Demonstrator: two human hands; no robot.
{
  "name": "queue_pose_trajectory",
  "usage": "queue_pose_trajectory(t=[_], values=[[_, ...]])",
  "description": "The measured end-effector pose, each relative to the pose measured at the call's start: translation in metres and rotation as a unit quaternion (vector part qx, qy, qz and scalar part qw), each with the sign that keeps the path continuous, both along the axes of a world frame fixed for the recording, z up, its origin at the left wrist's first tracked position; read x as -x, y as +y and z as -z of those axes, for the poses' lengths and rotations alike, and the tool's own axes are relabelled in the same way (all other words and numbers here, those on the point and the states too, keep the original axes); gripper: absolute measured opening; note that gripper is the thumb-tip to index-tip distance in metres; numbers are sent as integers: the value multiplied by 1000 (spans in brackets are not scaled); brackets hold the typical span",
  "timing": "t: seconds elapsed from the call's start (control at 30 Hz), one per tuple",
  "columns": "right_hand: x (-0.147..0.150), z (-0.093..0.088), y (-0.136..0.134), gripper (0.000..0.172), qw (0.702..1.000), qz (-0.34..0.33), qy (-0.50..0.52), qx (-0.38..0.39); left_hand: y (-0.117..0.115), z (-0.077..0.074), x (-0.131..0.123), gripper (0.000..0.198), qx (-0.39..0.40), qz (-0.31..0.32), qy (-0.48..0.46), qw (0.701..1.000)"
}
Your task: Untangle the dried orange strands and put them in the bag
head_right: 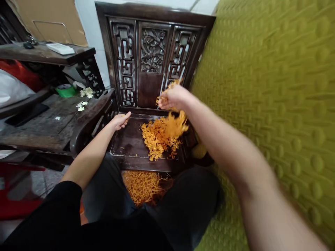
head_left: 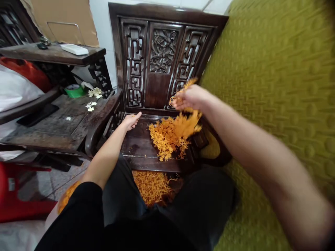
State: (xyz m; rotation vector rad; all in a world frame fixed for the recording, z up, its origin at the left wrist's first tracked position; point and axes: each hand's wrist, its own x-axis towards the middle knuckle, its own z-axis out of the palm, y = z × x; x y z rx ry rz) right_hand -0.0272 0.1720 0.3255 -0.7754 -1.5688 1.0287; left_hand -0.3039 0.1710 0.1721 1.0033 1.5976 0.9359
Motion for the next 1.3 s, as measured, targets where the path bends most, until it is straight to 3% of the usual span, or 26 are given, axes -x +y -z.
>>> queue_pose_trajectory(t=[0.1,0.2,0.33,0.4,0.47,0.6,0.77,0.93,1.1,1.17,1.3], values=[[-1,-9,11,25,993,30,-23,111,-6,-19,8,69,-8,-32,-118,993],[-3,-24,1,30,992,31,14,123,-16,-35,4,70,-33,-60,-221,973],[2,-38,-24,39,995,-1,17,98,-32,-50,-16,52,-127,-62,-207,968],[7,-37,-33,40,996,-4,13,86,-41,-55,-27,37,-167,-28,-201,965],[11,-33,-36,37,997,8,9,70,-50,-60,-34,35,-206,-8,-164,965],[17,-16,-38,31,999,18,1,47,-68,-68,-45,37,-302,31,14,953],[19,11,-45,36,998,-53,33,32,-81,-63,-63,73,-349,115,202,908],[11,44,-38,56,988,-138,75,5,-74,-46,-82,21,-367,116,265,884],[-12,88,-24,85,988,-102,95,59,-67,-41,-85,15,-384,97,259,881],[-17,105,-23,81,987,-81,90,104,-66,-41,-84,15,-387,90,263,879],[-4,127,-29,64,983,-118,6,143,-64,-35,-84,15,-395,93,314,858]])
